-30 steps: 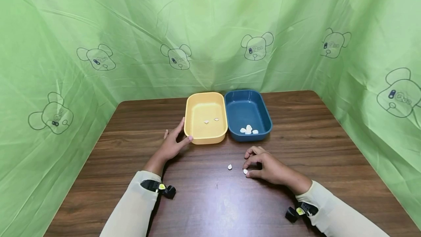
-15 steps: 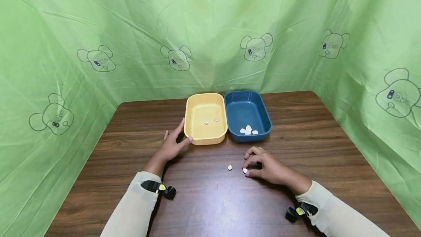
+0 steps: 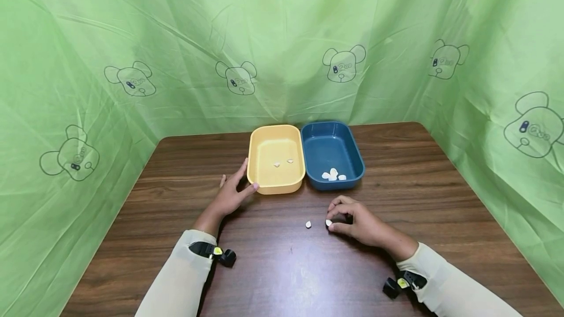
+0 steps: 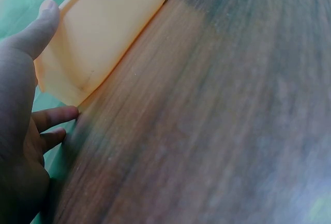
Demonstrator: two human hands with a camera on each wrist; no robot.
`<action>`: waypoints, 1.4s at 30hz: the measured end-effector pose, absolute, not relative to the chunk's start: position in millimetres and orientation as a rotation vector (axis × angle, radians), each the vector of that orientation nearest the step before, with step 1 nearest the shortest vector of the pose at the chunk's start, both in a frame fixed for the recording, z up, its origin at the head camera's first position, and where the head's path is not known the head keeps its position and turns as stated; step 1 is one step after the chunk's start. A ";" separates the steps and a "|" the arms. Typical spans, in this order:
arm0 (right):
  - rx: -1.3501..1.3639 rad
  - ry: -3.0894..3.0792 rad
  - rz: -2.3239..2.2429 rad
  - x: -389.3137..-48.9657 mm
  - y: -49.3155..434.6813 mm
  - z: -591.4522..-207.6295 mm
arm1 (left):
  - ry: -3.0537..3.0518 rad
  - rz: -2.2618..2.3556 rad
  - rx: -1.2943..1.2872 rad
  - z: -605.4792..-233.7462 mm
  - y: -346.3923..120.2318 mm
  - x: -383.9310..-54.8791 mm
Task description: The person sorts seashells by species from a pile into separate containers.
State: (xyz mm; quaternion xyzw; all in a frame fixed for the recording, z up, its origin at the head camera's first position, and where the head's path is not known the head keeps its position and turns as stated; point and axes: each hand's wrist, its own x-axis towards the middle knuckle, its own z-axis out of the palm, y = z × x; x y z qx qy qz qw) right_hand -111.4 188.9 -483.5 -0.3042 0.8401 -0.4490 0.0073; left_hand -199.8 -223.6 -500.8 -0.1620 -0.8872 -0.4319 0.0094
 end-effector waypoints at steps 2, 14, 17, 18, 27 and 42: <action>-0.950 2.619 -1.421 -111.6 188.9 -483.8 | -2.771 -1.352 -0.504 -501.3 -223.6 -200.0; -0.955 2.606 -1.473 -110.8 187.5 -483.6 | -2.752 -1.369 -0.517 -504.1 -223.9 -202.4; -0.961 2.605 -1.496 -109.9 187.3 -482.3 | -2.758 -1.359 -0.520 -504.8 -224.3 -203.0; -0.965 2.607 -1.506 -109.7 187.1 -481.7 | -2.758 -1.353 -0.520 -504.6 -224.1 -202.8; -0.986 2.646 -1.573 -108.9 183.7 -478.3 | -2.781 -1.353 -0.495 -499.5 -223.5 -200.1; -0.972 2.699 -1.615 -114.6 174.5 -460.2 | -2.840 -1.295 -0.467 -498.3 -223.7 -200.3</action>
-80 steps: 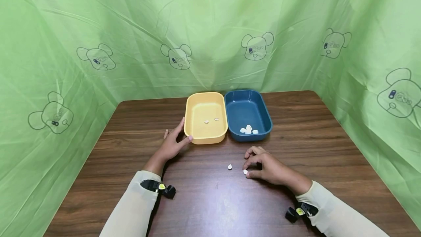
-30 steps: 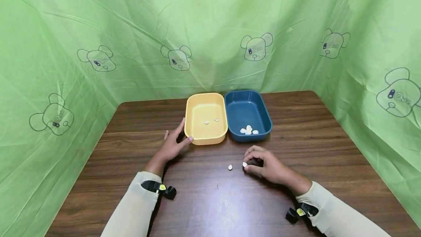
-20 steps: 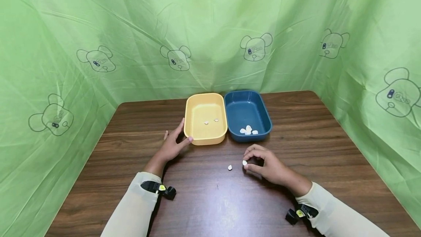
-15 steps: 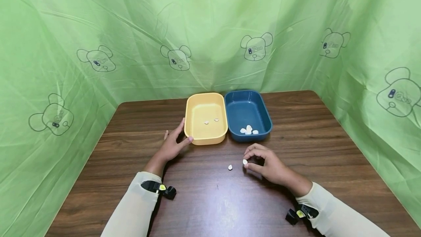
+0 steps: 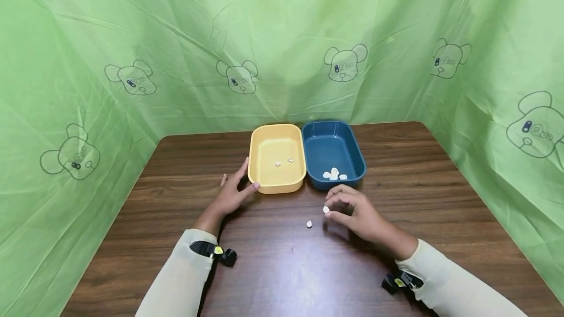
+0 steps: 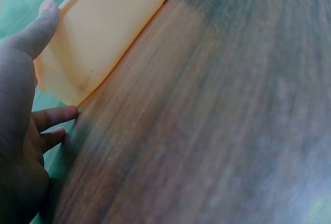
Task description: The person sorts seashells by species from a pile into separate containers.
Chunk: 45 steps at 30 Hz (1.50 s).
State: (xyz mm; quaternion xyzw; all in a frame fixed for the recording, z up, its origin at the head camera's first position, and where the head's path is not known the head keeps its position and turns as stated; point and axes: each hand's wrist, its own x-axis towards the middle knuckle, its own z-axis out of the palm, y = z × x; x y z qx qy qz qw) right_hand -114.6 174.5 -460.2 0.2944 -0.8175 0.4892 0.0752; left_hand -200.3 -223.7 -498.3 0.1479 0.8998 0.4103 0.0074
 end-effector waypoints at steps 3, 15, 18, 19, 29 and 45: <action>0.892 -2.438 1.443 -117.1 170.4 -454.4 | 2.817 1.275 0.462 -497.2 -223.5 -200.7; 0.922 -2.360 1.434 -131.4 155.0 -443.4 | 2.805 1.317 0.477 -498.8 -223.2 -201.1; 0.905 -2.369 1.426 -133.6 150.8 -439.8 | 2.801 1.355 0.501 -500.0 -223.2 -200.9; 0.890 -2.373 1.424 -134.5 149.3 -438.1 | 2.801 1.366 0.509 -501.6 -223.7 -201.3; 0.671 -2.440 1.425 -150.7 127.6 -416.7 | 2.811 1.376 0.516 -504.3 -224.6 -201.6; 0.521 -2.496 1.317 -177.9 95.9 -411.4 | 2.796 1.377 0.489 -499.1 -221.8 -199.8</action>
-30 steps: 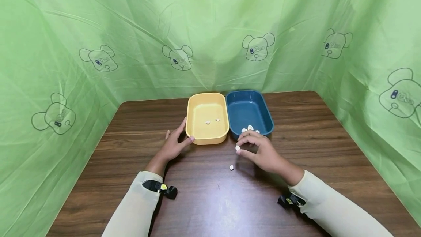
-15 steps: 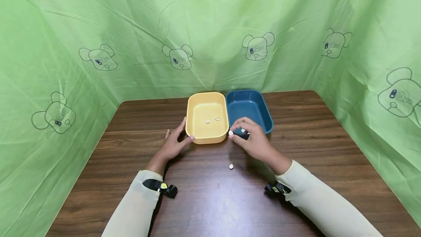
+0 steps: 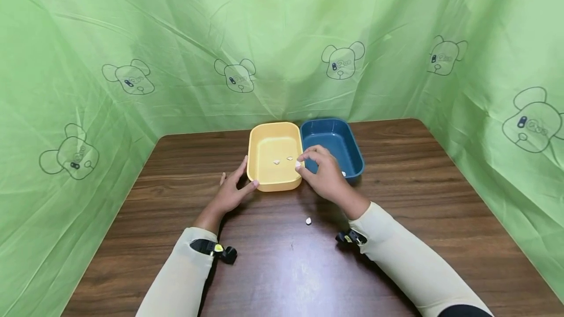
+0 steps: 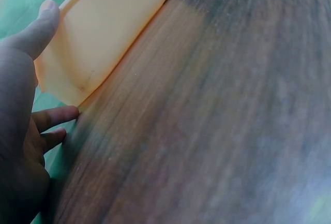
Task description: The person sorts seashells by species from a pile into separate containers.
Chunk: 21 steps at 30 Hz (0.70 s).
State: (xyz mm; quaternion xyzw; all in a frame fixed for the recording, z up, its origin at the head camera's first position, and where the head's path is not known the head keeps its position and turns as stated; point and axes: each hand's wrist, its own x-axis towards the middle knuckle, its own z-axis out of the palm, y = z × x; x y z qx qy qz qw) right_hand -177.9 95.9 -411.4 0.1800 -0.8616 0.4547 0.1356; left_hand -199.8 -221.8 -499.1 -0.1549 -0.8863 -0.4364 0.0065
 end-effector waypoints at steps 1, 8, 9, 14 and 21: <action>0.508 -2.508 1.312 -179.7 94.2 -411.1 | -2.771 -1.367 -0.485 -499.1 -222.2 -199.8; 0.430 -2.564 1.308 -189.8 85.7 -408.1 | -2.783 -1.351 -0.498 -498.9 -223.1 -200.6; 0.426 -2.564 1.305 -191.1 84.9 -407.8 | -2.783 -1.356 -0.498 -498.8 -222.9 -200.6; 0.417 -2.563 1.287 -198.1 81.9 -406.8 | -2.778 -1.353 -0.501 -500.5 -223.3 -200.6; 0.371 -2.600 1.318 -206.0 81.1 -404.1 | -2.786 -1.337 -0.494 -501.9 -224.3 -201.3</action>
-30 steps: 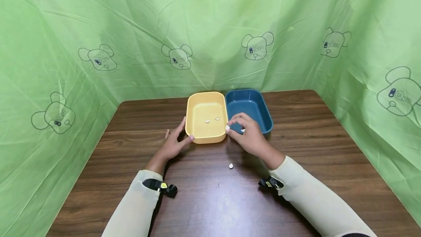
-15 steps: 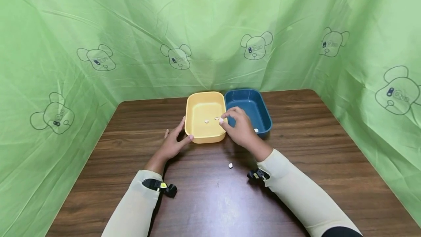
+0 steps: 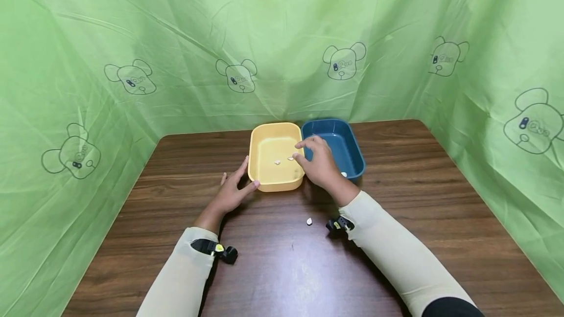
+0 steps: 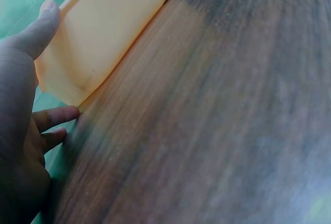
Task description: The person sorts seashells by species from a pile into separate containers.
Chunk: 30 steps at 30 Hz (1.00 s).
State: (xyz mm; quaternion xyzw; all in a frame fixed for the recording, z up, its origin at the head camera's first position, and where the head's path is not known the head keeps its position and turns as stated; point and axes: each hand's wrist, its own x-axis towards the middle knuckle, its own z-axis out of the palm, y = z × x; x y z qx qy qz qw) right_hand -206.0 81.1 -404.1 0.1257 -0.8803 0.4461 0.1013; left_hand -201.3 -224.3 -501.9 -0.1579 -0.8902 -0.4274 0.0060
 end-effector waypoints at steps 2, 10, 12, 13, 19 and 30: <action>0.362 -2.611 1.320 -205.8 82.1 -403.8 | -2.799 -1.340 -0.484 -501.1 -223.7 -201.2; 0.347 -2.625 1.313 -202.0 85.3 -402.8 | -2.749 -1.349 -0.524 -511.3 -226.6 -206.2; 0.350 -2.623 1.310 -201.1 85.8 -402.4 | -2.750 -1.355 -0.531 -507.3 -225.7 -203.4; 0.356 -2.620 1.309 -200.5 86.1 -402.2 | -2.756 -1.354 -0.525 -505.2 -225.2 -202.2; 0.412 -2.575 1.308 -196.6 89.2 -400.9 | -2.790 -1.344 -0.490 -500.3 -224.1 -200.1; 0.489 -2.527 1.322 -187.6 97.2 -399.5 | -2.757 -1.349 -0.511 -510.1 -227.1 -206.2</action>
